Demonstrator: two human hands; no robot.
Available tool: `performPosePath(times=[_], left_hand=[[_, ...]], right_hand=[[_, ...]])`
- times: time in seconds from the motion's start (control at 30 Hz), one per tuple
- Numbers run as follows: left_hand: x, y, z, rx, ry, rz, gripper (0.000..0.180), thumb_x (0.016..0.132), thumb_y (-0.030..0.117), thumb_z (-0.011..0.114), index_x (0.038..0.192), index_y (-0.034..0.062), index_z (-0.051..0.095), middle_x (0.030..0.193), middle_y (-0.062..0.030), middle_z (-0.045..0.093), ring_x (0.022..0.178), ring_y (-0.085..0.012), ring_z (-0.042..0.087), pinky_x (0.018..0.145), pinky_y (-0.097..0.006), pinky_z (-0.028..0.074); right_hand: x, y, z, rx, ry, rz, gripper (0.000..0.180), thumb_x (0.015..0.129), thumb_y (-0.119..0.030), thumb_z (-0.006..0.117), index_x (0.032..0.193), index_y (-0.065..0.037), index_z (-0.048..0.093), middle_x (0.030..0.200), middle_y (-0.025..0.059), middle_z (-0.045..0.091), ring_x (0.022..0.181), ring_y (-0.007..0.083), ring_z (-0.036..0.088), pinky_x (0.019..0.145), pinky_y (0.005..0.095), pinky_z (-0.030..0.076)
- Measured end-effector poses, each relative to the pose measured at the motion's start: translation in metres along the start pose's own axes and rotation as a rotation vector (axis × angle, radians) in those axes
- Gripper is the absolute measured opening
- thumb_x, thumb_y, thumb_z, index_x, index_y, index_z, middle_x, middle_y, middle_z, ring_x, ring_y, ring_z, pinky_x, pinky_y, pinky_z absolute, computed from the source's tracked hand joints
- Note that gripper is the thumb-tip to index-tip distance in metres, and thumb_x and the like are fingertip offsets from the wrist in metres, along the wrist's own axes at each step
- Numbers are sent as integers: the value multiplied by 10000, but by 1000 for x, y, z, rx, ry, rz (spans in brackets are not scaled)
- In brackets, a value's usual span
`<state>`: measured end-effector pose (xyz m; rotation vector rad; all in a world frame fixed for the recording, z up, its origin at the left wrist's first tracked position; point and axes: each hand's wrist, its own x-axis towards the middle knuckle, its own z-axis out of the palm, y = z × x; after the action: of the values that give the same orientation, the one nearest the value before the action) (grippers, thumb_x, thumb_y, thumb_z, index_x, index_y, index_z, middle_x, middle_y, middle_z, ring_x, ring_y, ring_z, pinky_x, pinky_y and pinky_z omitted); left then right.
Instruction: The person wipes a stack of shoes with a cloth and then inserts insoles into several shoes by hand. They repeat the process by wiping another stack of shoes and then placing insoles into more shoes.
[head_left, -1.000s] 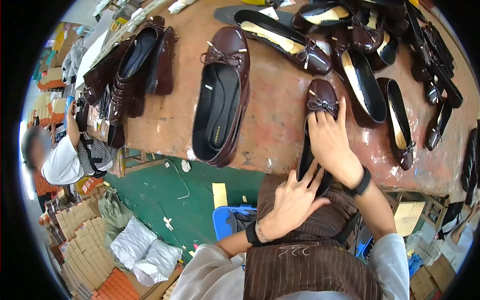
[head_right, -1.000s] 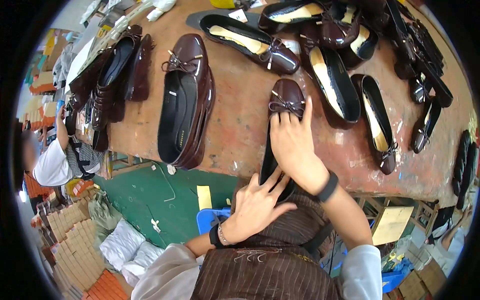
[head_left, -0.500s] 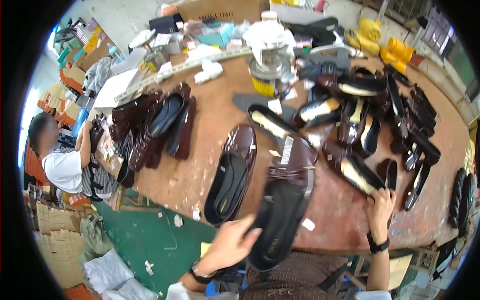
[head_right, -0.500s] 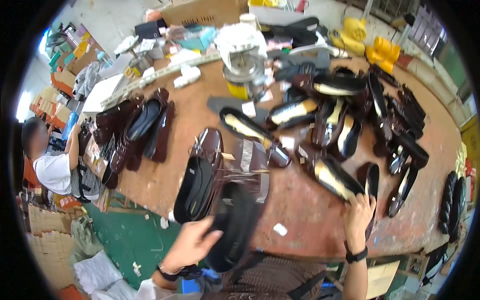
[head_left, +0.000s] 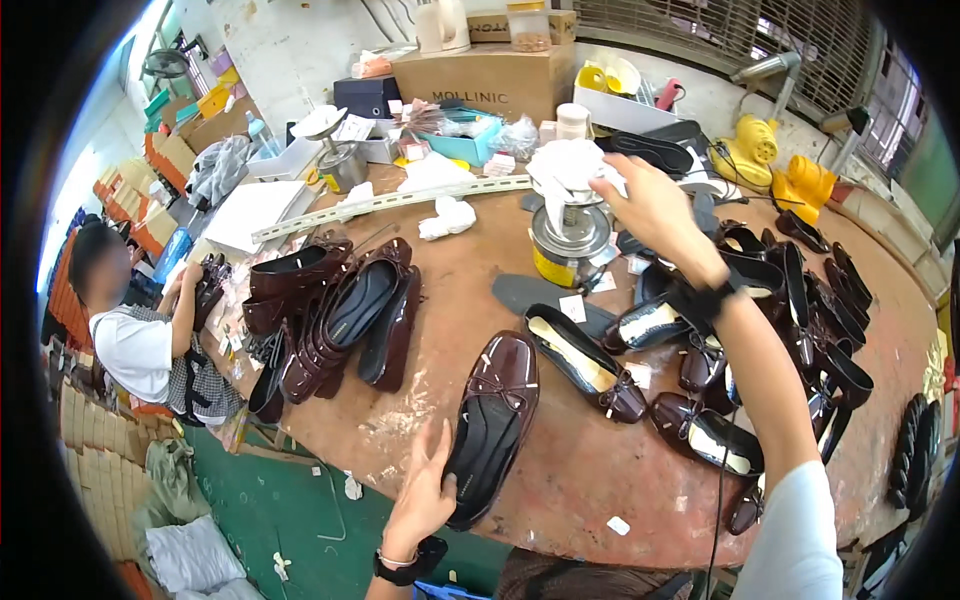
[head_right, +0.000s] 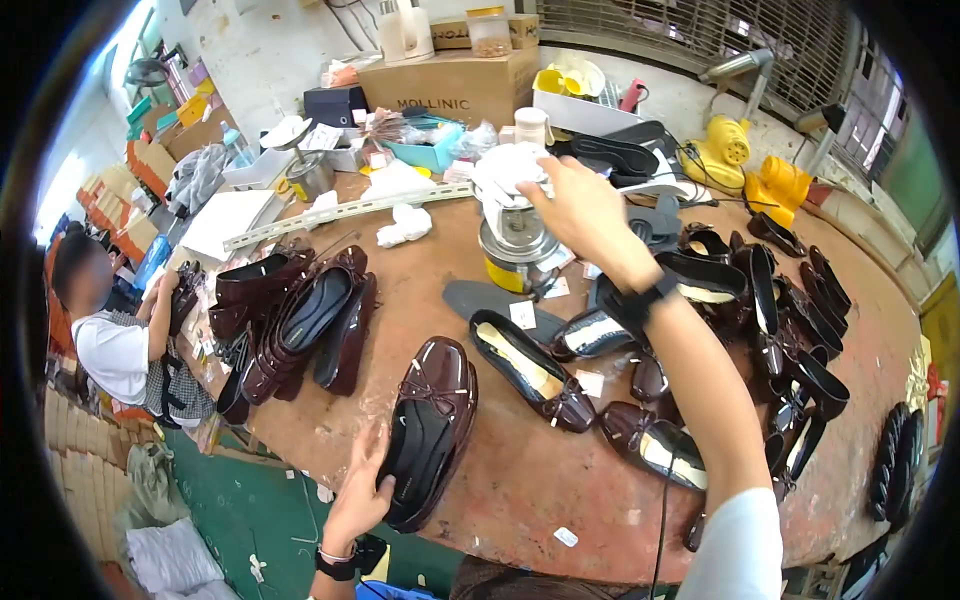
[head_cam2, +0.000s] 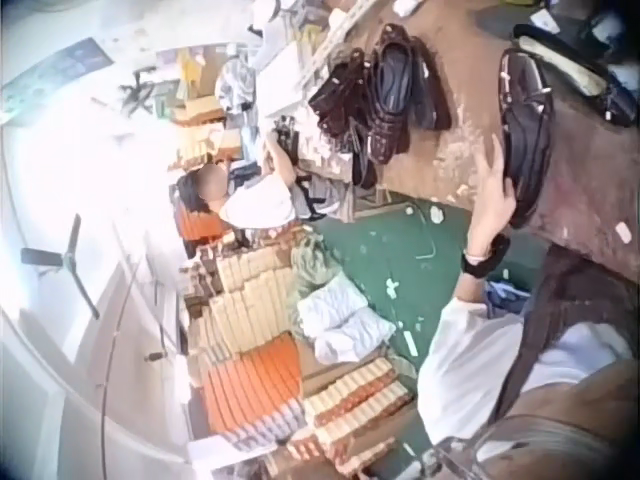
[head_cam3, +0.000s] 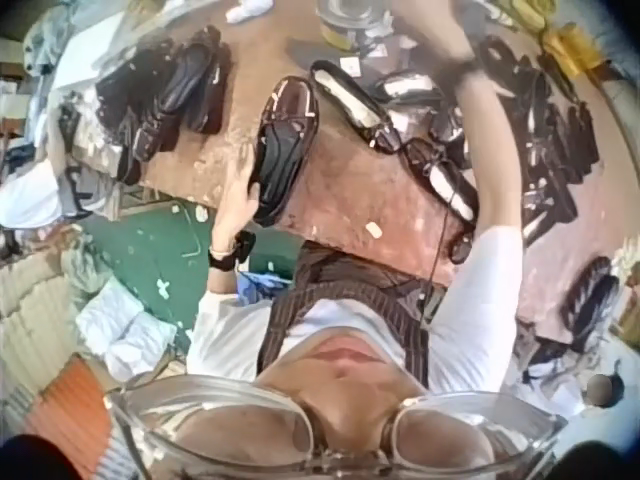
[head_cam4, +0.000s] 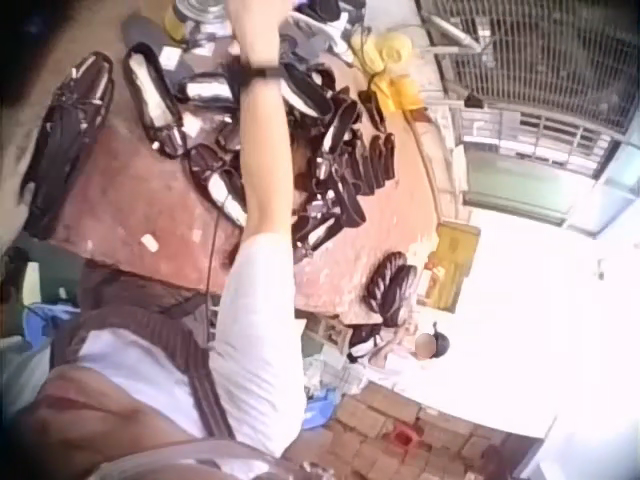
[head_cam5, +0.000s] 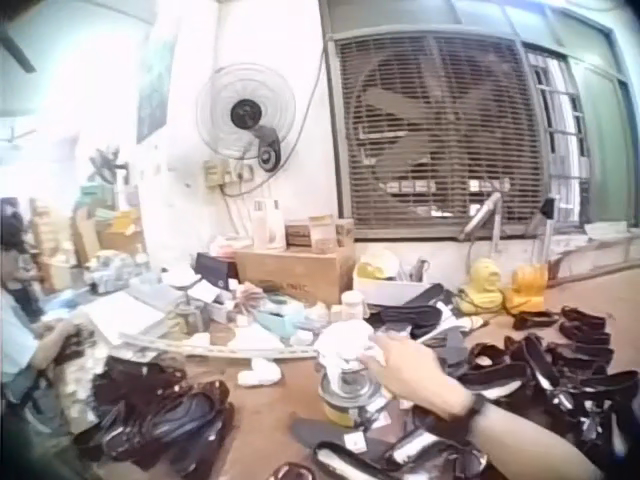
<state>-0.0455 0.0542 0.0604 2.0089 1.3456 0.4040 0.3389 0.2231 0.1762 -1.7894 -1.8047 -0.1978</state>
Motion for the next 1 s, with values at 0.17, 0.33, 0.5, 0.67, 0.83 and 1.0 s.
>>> performPosePath(times=[0.17, 0.33, 0.5, 0.67, 0.83, 1.0], left_hand=[[-14, -46, 11, -1376, -41, -384, 779, 964, 314, 624, 1554, -4, 227, 1622, -204, 188, 1495, -283, 221, 1207, -358, 190], [-2, -54, 21, -1200, -259, -467, 890, 912, 455, 675, 1524, -51, 273, 1552, -196, 347, 1445, -250, 317, 1181, -331, 242], [-3, -50, 41, -760, -303, -328, 1054, 742, 501, 824, 1471, -77, 331, 1465, -262, 409, 1389, -344, 372, 1163, -405, 288], [-5, 5, 50, -395, -132, -292, 1294, 613, 574, 877, 1485, -91, 189, 1410, -341, 396, 1321, -451, 419, 1122, -485, 346], [-17, 53, 90, 115, 88, -251, 1266, 589, 492, 901, 1489, -56, 199, 1245, -275, 471, 1131, -446, 496, 978, -515, 405], [-20, 49, 105, 91, 149, -118, 1169, 581, 431, 909, 1481, 4, 298, 1173, -231, 492, 1069, -424, 515, 935, -495, 420]], right_hand=[[76, 26, 109, -125, -15, -138, 475, 833, -347, 697, 1255, -143, 621, 1167, 284, 610, 1018, 437, 633, 874, 489, 526], [56, 23, 110, -69, -49, -163, 351, 771, -216, 706, 1079, -48, 702, 948, 248, 694, 902, 400, 681, 803, 484, 546], [56, 18, 93, -216, -57, -270, 348, 760, -229, 770, 1040, -26, 730, 1102, 257, 672, 1110, 417, 604, 916, 455, 503], [58, 48, 108, 116, -187, -157, 365, 752, -168, 736, 1077, -3, 715, 1070, 235, 697, 1048, 397, 655, 906, 419, 515], [59, 46, 135, 31, 50, -186, 479, 752, -233, 622, 1185, -32, 660, 1005, 283, 679, 1017, 435, 646, 895, 451, 514], [-16, -10, 13, 394, 639, -158, 300, 897, -237, 679, 997, 45, 699, 826, 61, 713, 701, 119, 650, 584, 276, 500]])
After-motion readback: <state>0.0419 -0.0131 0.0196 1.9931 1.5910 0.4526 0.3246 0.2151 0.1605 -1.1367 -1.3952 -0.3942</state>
